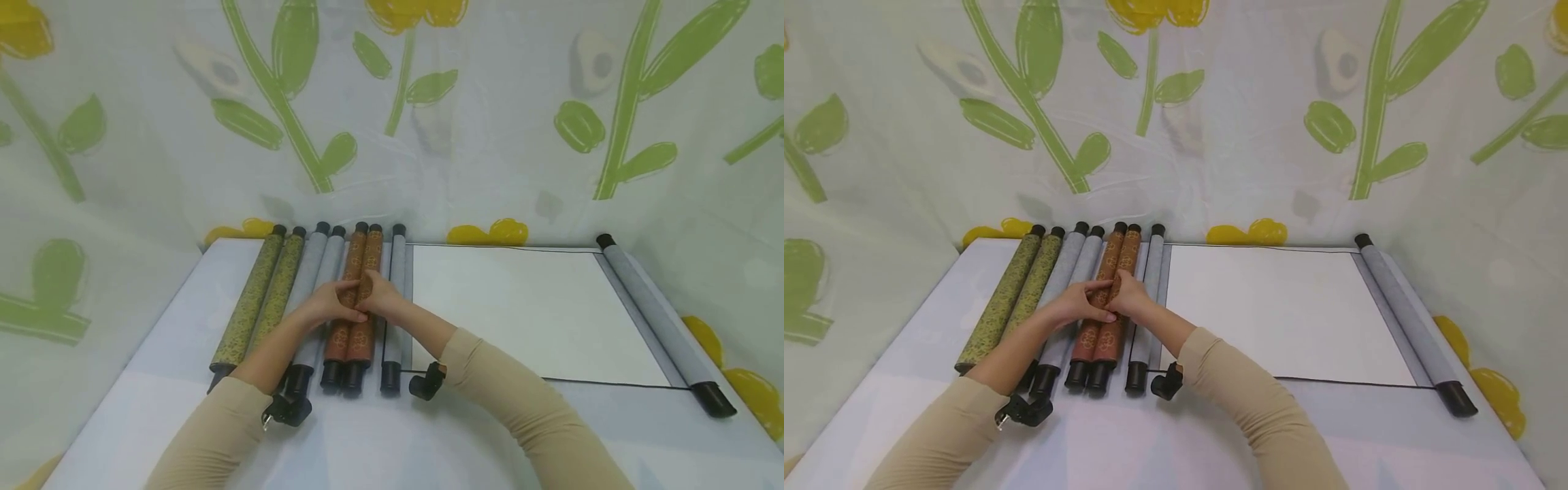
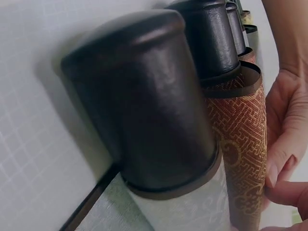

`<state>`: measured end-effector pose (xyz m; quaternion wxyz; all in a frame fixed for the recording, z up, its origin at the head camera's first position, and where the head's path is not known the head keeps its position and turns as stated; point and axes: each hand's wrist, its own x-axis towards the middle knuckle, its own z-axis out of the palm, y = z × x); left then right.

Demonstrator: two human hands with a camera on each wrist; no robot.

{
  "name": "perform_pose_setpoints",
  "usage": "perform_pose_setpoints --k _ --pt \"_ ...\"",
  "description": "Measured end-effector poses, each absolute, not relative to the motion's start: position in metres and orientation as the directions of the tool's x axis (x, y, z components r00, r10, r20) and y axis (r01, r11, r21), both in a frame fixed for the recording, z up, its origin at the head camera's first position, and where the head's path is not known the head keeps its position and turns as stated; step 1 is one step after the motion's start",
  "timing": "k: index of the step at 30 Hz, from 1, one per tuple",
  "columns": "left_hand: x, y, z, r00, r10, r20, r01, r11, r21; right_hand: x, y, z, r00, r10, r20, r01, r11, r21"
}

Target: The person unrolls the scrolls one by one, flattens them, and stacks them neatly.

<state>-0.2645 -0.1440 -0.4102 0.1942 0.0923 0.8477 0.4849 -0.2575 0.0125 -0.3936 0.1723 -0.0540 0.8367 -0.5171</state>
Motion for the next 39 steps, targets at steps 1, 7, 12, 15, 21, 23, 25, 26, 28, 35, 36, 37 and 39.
perform_pose_setpoints --k 1,7,12,15,21,23,25,26,28,35,36,37,39 --pt "-0.264 -0.144 -0.41 -0.91 0.342 -0.237 -0.03 0.514 0.857 -0.258 0.013 -0.394 -0.935 -0.269 -0.23 0.089 0.45 -0.889" --pt "-0.267 -0.143 -0.412 -0.922 0.335 -0.195 0.02 0.544 0.839 -0.259 0.012 -0.395 -0.946 -0.252 -0.205 0.095 0.388 -0.917" --pt "-0.266 -0.142 -0.414 -0.928 0.328 -0.178 0.028 0.536 0.844 -0.261 0.013 -0.397 -0.951 -0.237 -0.2 0.096 0.389 -0.916" --pt "-0.266 -0.14 -0.416 -0.935 0.322 -0.15 0.038 0.51 0.859 -0.263 0.015 -0.399 -0.952 -0.236 -0.195 0.092 0.386 -0.918" --pt "-0.261 -0.138 -0.417 -0.947 0.292 -0.132 -0.004 0.403 0.915 -0.263 0.021 -0.397 -0.947 -0.245 -0.206 0.118 0.332 -0.936" --pt "-0.259 -0.138 -0.416 -0.952 0.278 -0.13 -0.016 0.377 0.926 -0.262 0.023 -0.394 -0.944 -0.258 -0.207 0.121 0.312 -0.942" --pt "-0.257 -0.138 -0.414 -0.955 0.271 -0.123 -0.021 0.35 0.937 -0.261 0.026 -0.391 -0.937 -0.278 -0.211 0.127 0.292 -0.948" --pt "-0.256 -0.138 -0.413 -0.956 0.268 -0.117 -0.018 0.345 0.938 -0.261 0.027 -0.389 -0.936 -0.286 -0.207 0.124 0.283 -0.951" --pt "-0.255 -0.138 -0.408 -0.958 0.268 -0.104 -0.01 0.33 0.944 -0.26 0.029 -0.386 -0.933 -0.303 -0.196 0.117 0.261 -0.958" --pt "-0.247 -0.136 -0.395 -0.953 0.296 -0.06 0.02 0.261 0.965 -0.256 0.035 -0.38 -0.929 -0.357 -0.096 0.019 0.213 -0.977" --pt "-0.245 -0.135 -0.393 -0.953 0.297 -0.061 0.016 0.251 0.968 -0.256 0.036 -0.379 -0.929 -0.364 -0.069 -0.013 0.219 -0.976" --pt "-0.244 -0.133 -0.391 -0.953 0.298 -0.064 0.01 0.241 0.97 -0.254 0.037 -0.379 -0.927 -0.371 -0.048 -0.04 0.226 -0.973" --pt "-0.241 -0.13 -0.388 -0.952 0.298 -0.067 0.005 0.237 0.972 -0.253 0.039 -0.379 -0.927 -0.374 -0.025 -0.067 0.232 -0.97"
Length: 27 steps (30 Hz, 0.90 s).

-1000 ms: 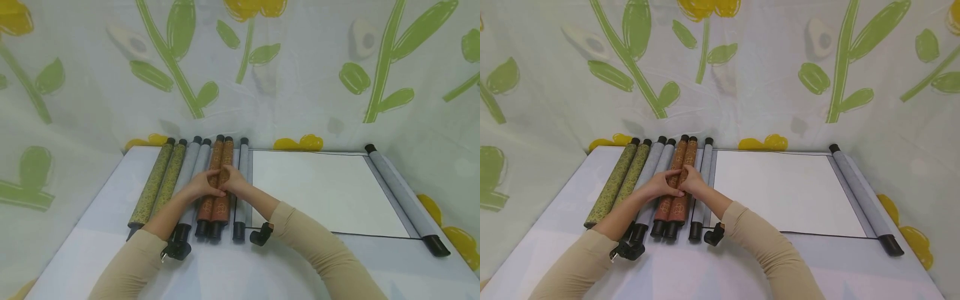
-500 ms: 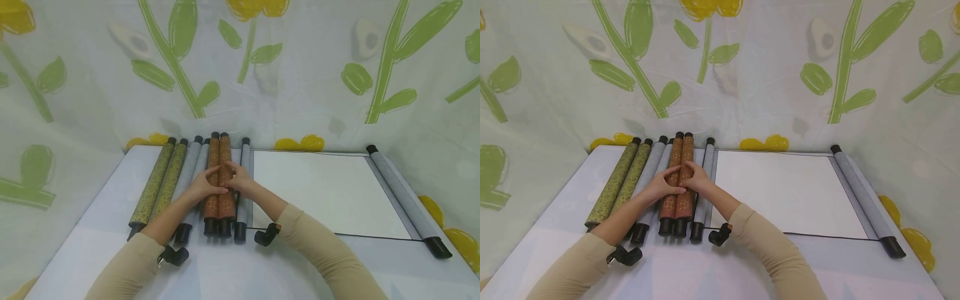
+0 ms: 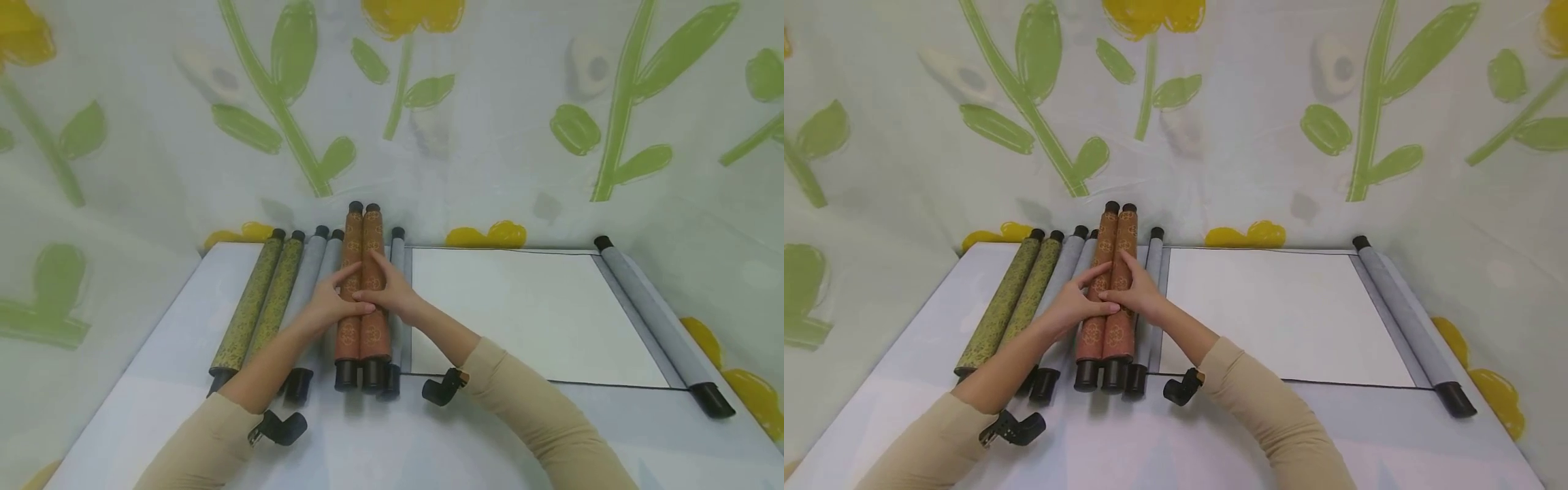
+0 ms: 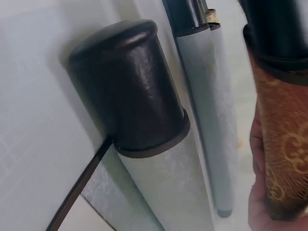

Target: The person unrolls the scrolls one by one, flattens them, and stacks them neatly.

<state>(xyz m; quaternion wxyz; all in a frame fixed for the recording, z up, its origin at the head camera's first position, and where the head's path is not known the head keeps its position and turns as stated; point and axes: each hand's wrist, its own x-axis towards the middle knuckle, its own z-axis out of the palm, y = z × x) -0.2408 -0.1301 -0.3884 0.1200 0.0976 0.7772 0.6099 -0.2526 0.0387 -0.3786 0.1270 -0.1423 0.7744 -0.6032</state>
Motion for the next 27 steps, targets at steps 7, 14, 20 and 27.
perform_pose_setpoints --k 7,14,20,27 --pt "-0.236 -0.115 -0.383 -0.949 0.305 -0.079 -0.012 0.215 0.976 -0.25 0.049 -0.377 -0.944 -0.328 -0.039 -0.033 0.212 -0.977" --pt "-0.233 -0.101 -0.376 -0.939 0.33 -0.098 -0.046 0.161 0.986 -0.247 0.067 -0.367 -0.952 -0.297 -0.075 0.019 0.188 -0.982" --pt "-0.228 -0.091 -0.368 -0.937 0.34 -0.083 -0.032 0.153 0.988 -0.242 0.084 -0.357 -0.943 -0.328 -0.063 0.005 0.174 -0.985" --pt "-0.225 -0.079 -0.365 -0.93 0.366 -0.034 0.023 0.15 0.988 -0.235 0.099 -0.35 -0.932 -0.353 -0.081 0.009 0.201 -0.98"
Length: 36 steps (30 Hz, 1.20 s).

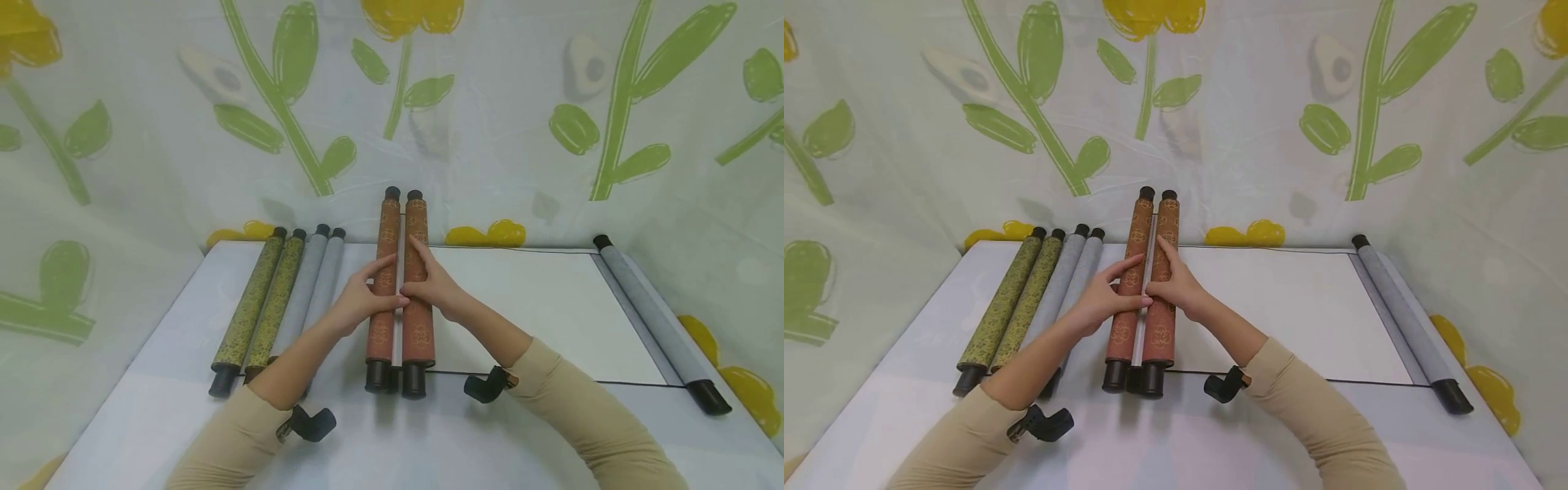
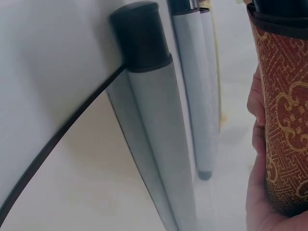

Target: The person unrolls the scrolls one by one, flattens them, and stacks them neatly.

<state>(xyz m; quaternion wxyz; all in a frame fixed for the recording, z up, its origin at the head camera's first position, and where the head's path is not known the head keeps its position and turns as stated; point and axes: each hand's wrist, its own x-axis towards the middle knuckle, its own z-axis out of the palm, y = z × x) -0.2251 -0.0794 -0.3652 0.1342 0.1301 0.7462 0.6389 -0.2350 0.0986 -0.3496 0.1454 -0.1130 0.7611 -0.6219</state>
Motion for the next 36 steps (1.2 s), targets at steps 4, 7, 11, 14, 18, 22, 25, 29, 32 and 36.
perform_pose_setpoints --k 4,7,11,14,18,22,25,29,32,36 --pt "-0.224 -0.072 -0.364 -0.926 0.376 -0.033 0.024 0.146 0.989 -0.232 0.108 -0.348 -0.936 -0.333 -0.111 0.036 0.222 -0.974" --pt "-0.224 -0.066 -0.364 -0.921 0.389 -0.03 0.026 0.136 0.99 -0.23 0.115 -0.348 -0.942 -0.309 -0.128 0.059 0.224 -0.973" --pt "-0.224 -0.059 -0.366 -0.916 0.401 -0.019 0.032 0.118 0.993 -0.226 0.121 -0.349 -0.956 -0.27 -0.117 0.055 0.226 -0.973" --pt "-0.222 -0.056 -0.367 -0.908 0.418 -0.01 0.025 0.079 0.997 -0.223 0.122 -0.351 -0.968 -0.232 -0.093 0.037 0.232 -0.972" --pt "-0.22 -0.051 -0.369 -0.911 0.412 -0.004 0.022 0.058 0.998 -0.219 0.125 -0.351 -0.979 -0.195 -0.067 0.016 0.252 -0.968" --pt "-0.218 -0.047 -0.37 -0.917 0.399 0.0 0.043 0.098 0.994 -0.219 0.131 -0.353 -0.978 -0.201 -0.063 0.005 0.278 -0.961" --pt "-0.217 -0.045 -0.37 -0.914 0.405 -0.001 0.054 0.123 0.991 -0.219 0.134 -0.355 -0.976 -0.208 -0.064 0.002 0.285 -0.958" --pt "-0.215 -0.045 -0.369 -0.914 0.405 -0.017 0.045 0.144 0.989 -0.218 0.137 -0.355 -0.975 -0.21 -0.077 0.012 0.295 -0.955" --pt "-0.215 -0.045 -0.369 -0.913 0.408 -0.024 0.043 0.154 0.987 -0.217 0.14 -0.353 -0.971 -0.223 -0.088 0.016 0.305 -0.952" --pt "-0.214 -0.044 -0.369 -0.907 0.421 -0.028 0.046 0.165 0.985 -0.217 0.145 -0.353 -0.966 -0.237 -0.101 0.021 0.32 -0.947"
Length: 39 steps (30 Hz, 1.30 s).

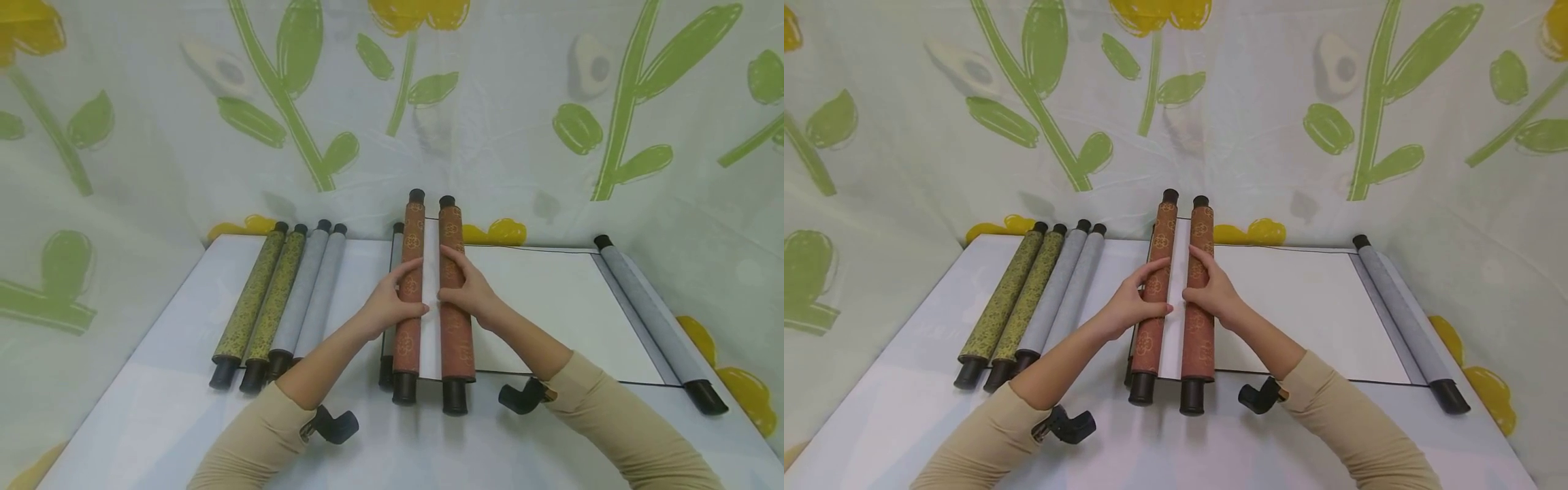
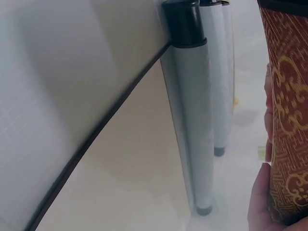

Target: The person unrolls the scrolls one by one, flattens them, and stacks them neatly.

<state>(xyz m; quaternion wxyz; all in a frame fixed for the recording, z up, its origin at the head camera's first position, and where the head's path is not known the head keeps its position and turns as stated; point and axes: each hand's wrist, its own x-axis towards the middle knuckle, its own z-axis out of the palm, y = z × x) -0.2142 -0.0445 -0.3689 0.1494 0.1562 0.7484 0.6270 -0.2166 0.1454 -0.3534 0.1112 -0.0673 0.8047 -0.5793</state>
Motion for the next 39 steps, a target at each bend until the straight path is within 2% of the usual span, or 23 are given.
perform_pose_setpoints --k 10,20,30,39 --pt "-0.216 -0.034 -0.375 -0.929 0.368 -0.035 0.054 0.23 0.972 -0.216 0.149 -0.355 -0.98 -0.178 -0.086 0.019 0.347 -0.938" --pt "-0.215 -0.031 -0.375 -0.933 0.36 -0.011 0.081 0.238 0.968 -0.217 0.153 -0.358 -0.987 -0.146 -0.068 0.005 0.391 -0.921" --pt "-0.213 -0.031 -0.376 -0.939 0.344 -0.022 0.067 0.243 0.968 -0.215 0.16 -0.355 -0.979 -0.179 -0.094 0.009 0.426 -0.905" --pt "-0.215 -0.032 -0.379 -0.95 0.31 -0.027 0.037 0.2 0.979 -0.216 0.164 -0.357 -0.975 -0.184 -0.122 0.04 0.393 -0.919"
